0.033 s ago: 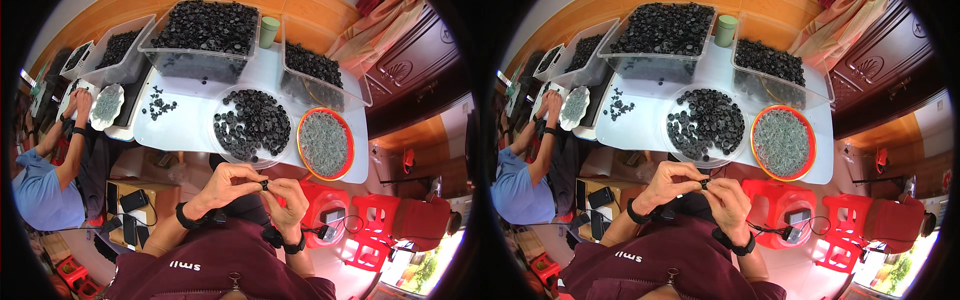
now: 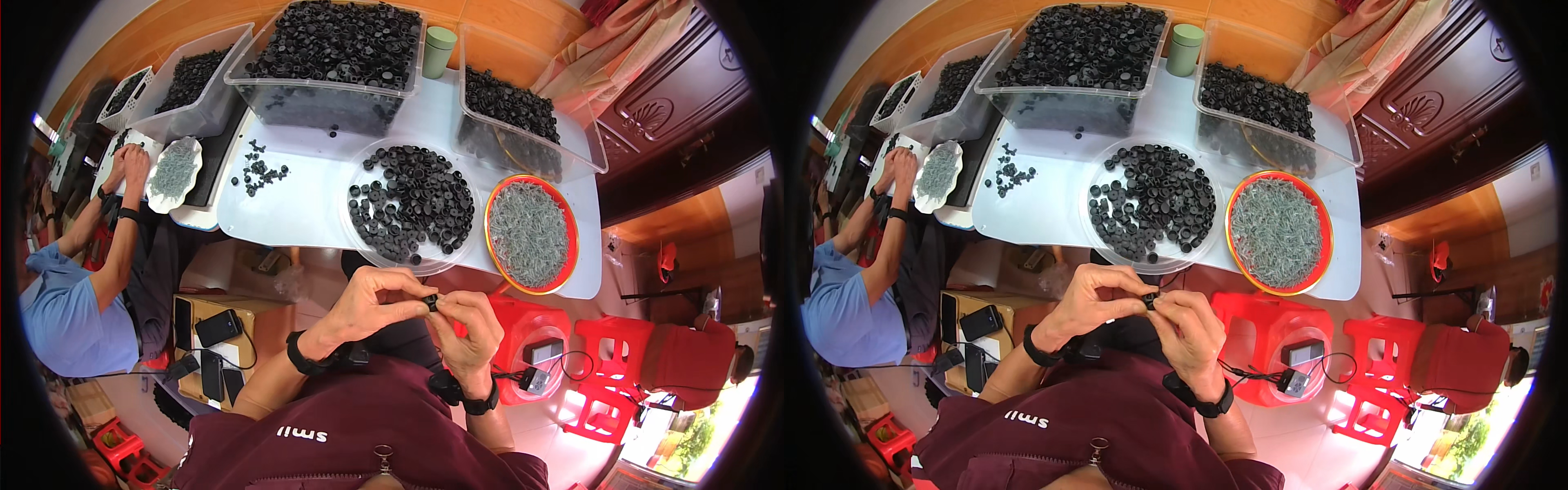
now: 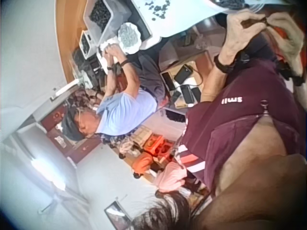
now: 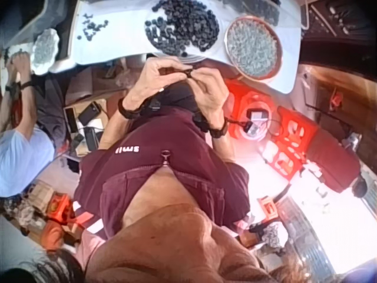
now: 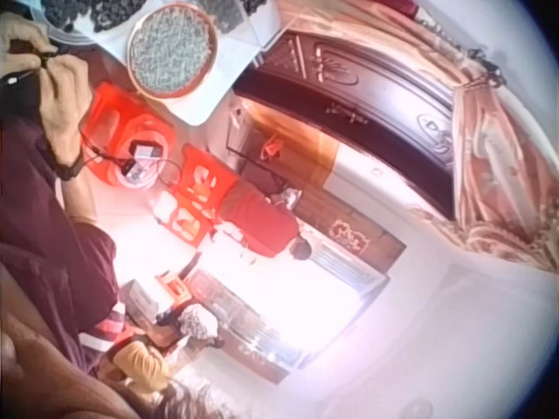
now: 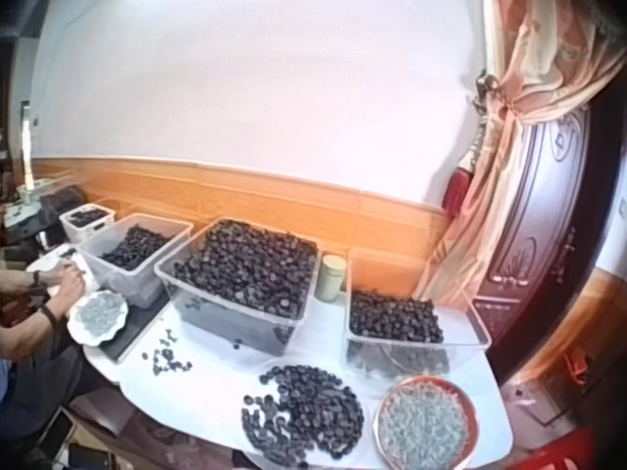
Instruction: Sorting and assembling small black plastic components and metal rings on a workshop table.
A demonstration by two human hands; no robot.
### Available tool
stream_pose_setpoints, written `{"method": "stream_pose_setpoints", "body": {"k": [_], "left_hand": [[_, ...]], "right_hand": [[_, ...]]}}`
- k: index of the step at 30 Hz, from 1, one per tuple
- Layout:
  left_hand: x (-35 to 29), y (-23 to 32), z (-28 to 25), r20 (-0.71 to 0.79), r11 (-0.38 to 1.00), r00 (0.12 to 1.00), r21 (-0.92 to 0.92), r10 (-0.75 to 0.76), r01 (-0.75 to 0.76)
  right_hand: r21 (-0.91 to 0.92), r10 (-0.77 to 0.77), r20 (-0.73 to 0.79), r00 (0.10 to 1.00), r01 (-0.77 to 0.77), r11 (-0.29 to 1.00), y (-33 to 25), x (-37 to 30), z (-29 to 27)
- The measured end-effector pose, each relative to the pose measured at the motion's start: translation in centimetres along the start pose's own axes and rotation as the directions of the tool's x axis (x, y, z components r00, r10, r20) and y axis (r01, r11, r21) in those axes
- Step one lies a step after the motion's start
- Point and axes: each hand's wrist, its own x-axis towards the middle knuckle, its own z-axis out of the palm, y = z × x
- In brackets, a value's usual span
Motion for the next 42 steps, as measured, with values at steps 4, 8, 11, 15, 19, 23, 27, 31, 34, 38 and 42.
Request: {"method": "stream_pose_setpoints", "body": {"k": [4, 8, 11, 15, 19, 23, 27, 31, 34, 38, 42], "left_hand": [[-0.3, -0.2, 0.3, -0.029, 1.0, 0.999, -0.006, -0.019, 0.019], [-0.3, -0.2, -0.1, -0.039, 0.984, 0.983, 0.017, -0.178, 0.178], [-0.1, 0.0, -0.3, -0.028, 0.969, 0.968, -0.006, -0.249, 0.249], [0.0, -0.3, 0.1, -0.04, 0.955, 0.97, -0.193, -0.239, 0.227], [0.0, -0.6, 0.2, -0.059, 0.955, 0.97, -0.196, -0.238, 0.222], [0.0, -0.7, 0.4, -0.061, 0.982, 0.984, -0.104, -0.166, 0.159], [-0.3, -0.8, 0.5, -0.079, 0.994, 0.991, -0.034, -0.11, 0.108], [-0.3, -0.3, 0.6, -0.073, 0.994, 0.992, -0.024, -0.106, 0.104], [-0.3, -0.4, 0.7, -0.084, 0.995, 0.992, -0.007, -0.097, 0.097], [-0.5, -0.6, 0.6, -0.088, 0.993, 0.99, -0.043, -0.114, 0.11], [-0.6, -0.8, 0.6, -0.101, 0.988, 0.984, -0.054, -0.149, 0.144]], "right_hand": [[0.004, 0.02, 0.057, 0.998, -0.02, 1.0, 0.1, 0.1, 0.1], [-0.01, 0.038, 0.093, 0.995, -0.037, 0.999, 0.2, 0.3, 0.4], [-0.031, 0.026, 0.087, 0.996, -0.023, 0.999, 0.3, 0.2, 0.7], [-0.029, 0.101, 0.101, 0.99, -0.099, 0.995, 0.1, 0.8, 0.6], [0.187, 0.319, 0.183, 0.93, -0.351, 0.917, 0.6, 0.7, 0.3], [0.401, 0.508, 0.176, 0.843, -0.533, 0.745, 0.2, 0.3, 0.3], [0.434, 0.513, 0.155, 0.844, -0.525, 0.732, 0.0, 0.1, 0.7], [0.421, 0.461, 0.108, 0.881, -0.46, 0.782, -0.3, -0.1, 1.0], [0.351, 0.428, 0.075, 0.901, -0.425, 0.834, -0.3, -0.4, 1.1], [0.234, 0.353, 0.056, 0.934, -0.356, 0.905, -0.5, -0.1, 1.3], [0.104, 0.241, 0.028, 0.97, -0.243, 0.964, -0.3, -0.3, 1.7]]}}
